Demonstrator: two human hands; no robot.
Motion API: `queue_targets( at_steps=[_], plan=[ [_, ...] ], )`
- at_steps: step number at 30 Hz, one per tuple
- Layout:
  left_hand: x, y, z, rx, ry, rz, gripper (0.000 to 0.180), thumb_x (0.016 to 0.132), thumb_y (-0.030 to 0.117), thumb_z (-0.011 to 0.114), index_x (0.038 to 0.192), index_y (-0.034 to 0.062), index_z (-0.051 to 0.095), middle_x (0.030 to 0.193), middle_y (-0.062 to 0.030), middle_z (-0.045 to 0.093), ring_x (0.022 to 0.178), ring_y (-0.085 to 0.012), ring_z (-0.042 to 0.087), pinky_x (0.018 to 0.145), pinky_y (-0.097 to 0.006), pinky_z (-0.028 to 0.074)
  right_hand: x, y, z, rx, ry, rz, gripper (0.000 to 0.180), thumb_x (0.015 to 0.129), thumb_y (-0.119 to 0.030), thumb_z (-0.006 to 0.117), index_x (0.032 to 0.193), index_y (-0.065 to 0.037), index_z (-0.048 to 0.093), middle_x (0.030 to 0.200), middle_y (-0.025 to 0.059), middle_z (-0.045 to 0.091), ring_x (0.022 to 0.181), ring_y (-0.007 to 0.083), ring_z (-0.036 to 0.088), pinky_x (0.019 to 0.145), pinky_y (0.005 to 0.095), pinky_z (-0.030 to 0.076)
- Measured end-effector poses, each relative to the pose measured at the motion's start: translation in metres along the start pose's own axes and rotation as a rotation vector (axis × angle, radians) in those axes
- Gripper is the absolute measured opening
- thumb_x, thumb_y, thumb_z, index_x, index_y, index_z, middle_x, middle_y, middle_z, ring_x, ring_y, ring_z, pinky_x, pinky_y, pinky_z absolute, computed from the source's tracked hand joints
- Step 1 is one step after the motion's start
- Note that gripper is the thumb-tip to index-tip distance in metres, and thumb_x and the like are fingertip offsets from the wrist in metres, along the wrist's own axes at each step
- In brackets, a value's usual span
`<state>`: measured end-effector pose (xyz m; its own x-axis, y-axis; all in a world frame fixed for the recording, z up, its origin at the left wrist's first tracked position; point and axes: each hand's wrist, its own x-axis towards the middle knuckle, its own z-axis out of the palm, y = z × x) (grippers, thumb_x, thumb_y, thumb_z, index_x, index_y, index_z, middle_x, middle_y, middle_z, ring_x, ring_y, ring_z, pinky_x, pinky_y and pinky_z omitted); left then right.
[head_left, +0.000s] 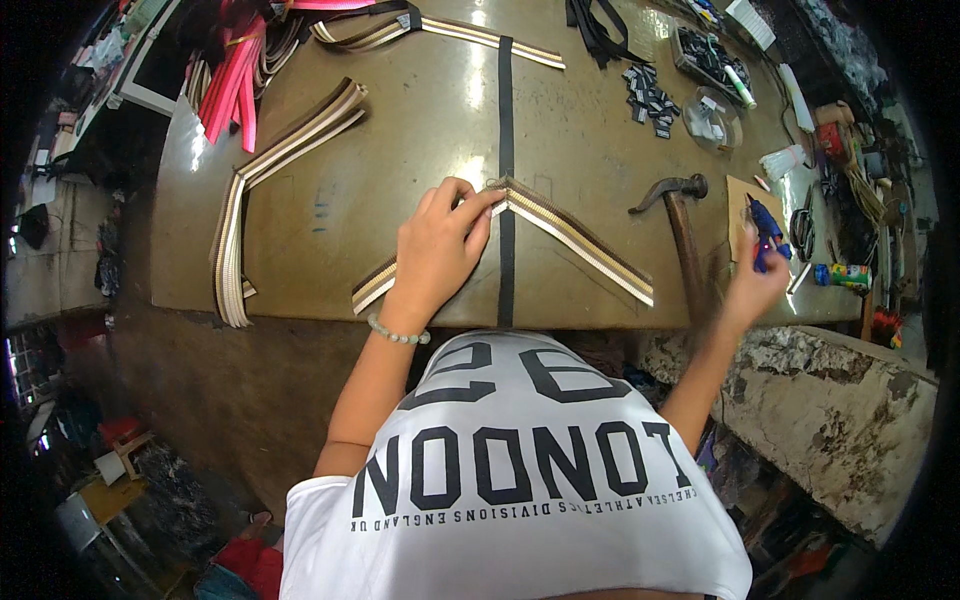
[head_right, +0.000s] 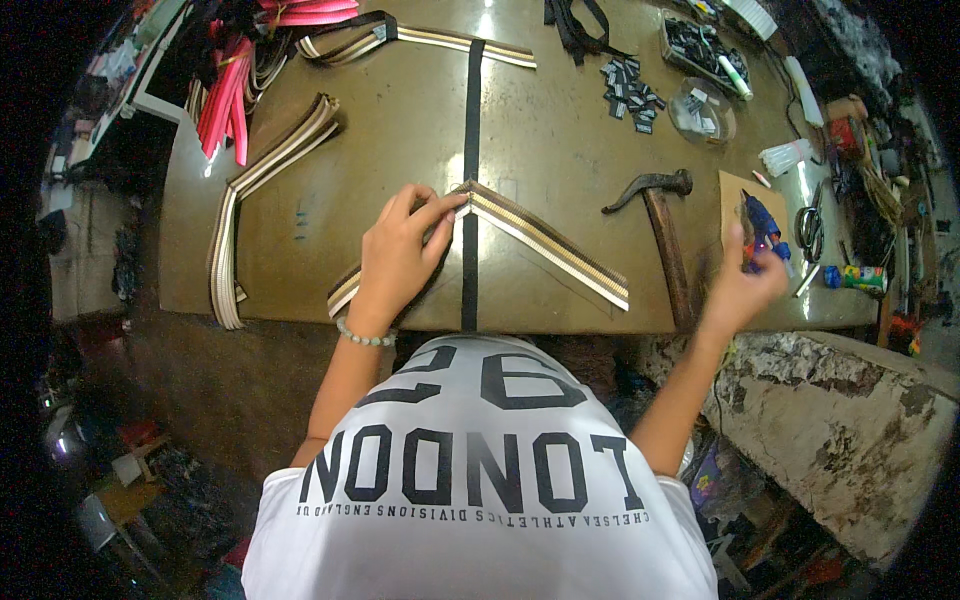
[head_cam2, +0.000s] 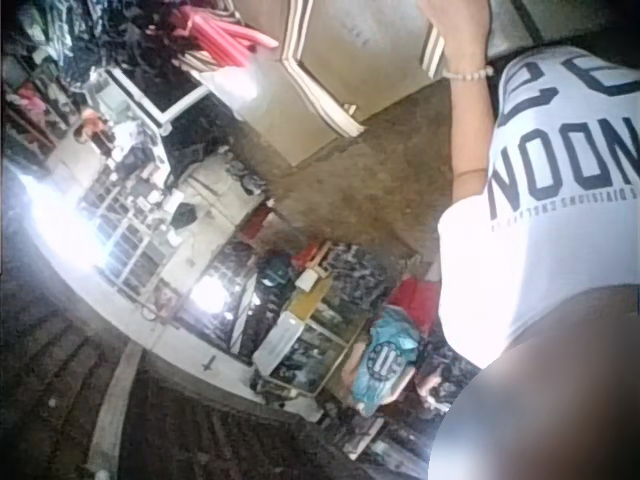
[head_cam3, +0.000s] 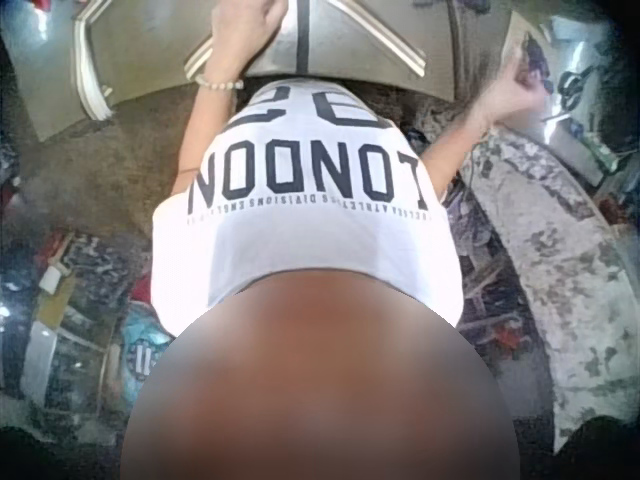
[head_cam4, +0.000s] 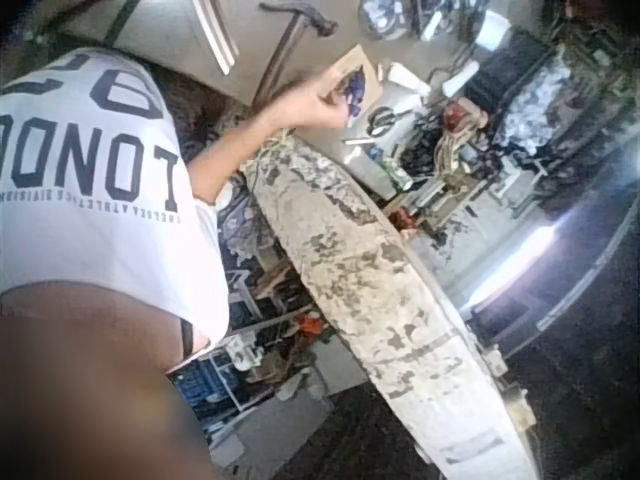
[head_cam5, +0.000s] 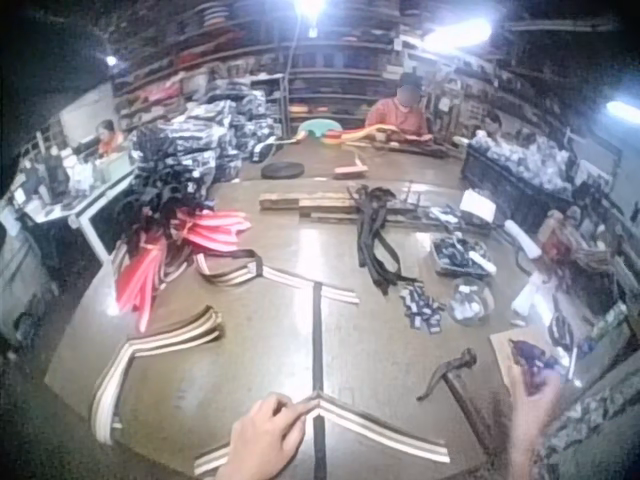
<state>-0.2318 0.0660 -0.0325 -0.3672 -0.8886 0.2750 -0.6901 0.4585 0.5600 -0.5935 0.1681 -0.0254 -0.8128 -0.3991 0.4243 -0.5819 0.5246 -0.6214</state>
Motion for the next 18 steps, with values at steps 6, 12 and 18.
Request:
queue_targets(
  at_steps=[6, 12, 18],
  plan=[
    [0.007, 0.006, 0.009, -0.061, -0.004, 0.077, 0.019, 0.089, 0.016, 0.066, 0.106, 0.0167, 0.073, 0.093, -0.0047, 0.060, 0.087, -0.0239, 0.061, 0.070, -0.036, 0.051, 0.049, 0.076, 0.012, 0.261, -0.059, -0.098, 0.058, 0.087, -0.037, 0.077, 0.117, 0.007, 0.054, 0.108, 0.0175, 0.062, 0.105, 0.0250, 0.059, 0.094, 0.0381, 0.046],
    [0.004, 0.008, 0.009, -0.055, 0.013, 0.002, 0.018, 0.090, 0.018, 0.065, 0.106, 0.0133, 0.073, 0.092, -0.0053, 0.060, 0.086, -0.0244, 0.061, 0.070, -0.037, 0.051, 0.011, -0.066, -0.003, 0.532, -0.696, -0.045, 0.048, 0.090, -0.030, 0.074, 0.127, -0.011, 0.051, 0.099, 0.0057, 0.067, 0.081, 0.0099, 0.066, 0.053, 0.0214, 0.050],
    [0.003, 0.007, 0.010, -0.042, 0.036, 0.028, 0.017, 0.089, 0.017, 0.067, 0.105, 0.0130, 0.073, 0.092, -0.0050, 0.061, 0.085, -0.0244, 0.063, 0.069, -0.037, 0.051, -0.036, -0.134, 0.034, 0.255, -0.961, -0.483, 0.056, 0.088, -0.044, 0.072, 0.120, -0.003, 0.051, 0.087, 0.0185, 0.071, 0.075, 0.0321, 0.071, 0.069, 0.0380, 0.053]
  ],
)
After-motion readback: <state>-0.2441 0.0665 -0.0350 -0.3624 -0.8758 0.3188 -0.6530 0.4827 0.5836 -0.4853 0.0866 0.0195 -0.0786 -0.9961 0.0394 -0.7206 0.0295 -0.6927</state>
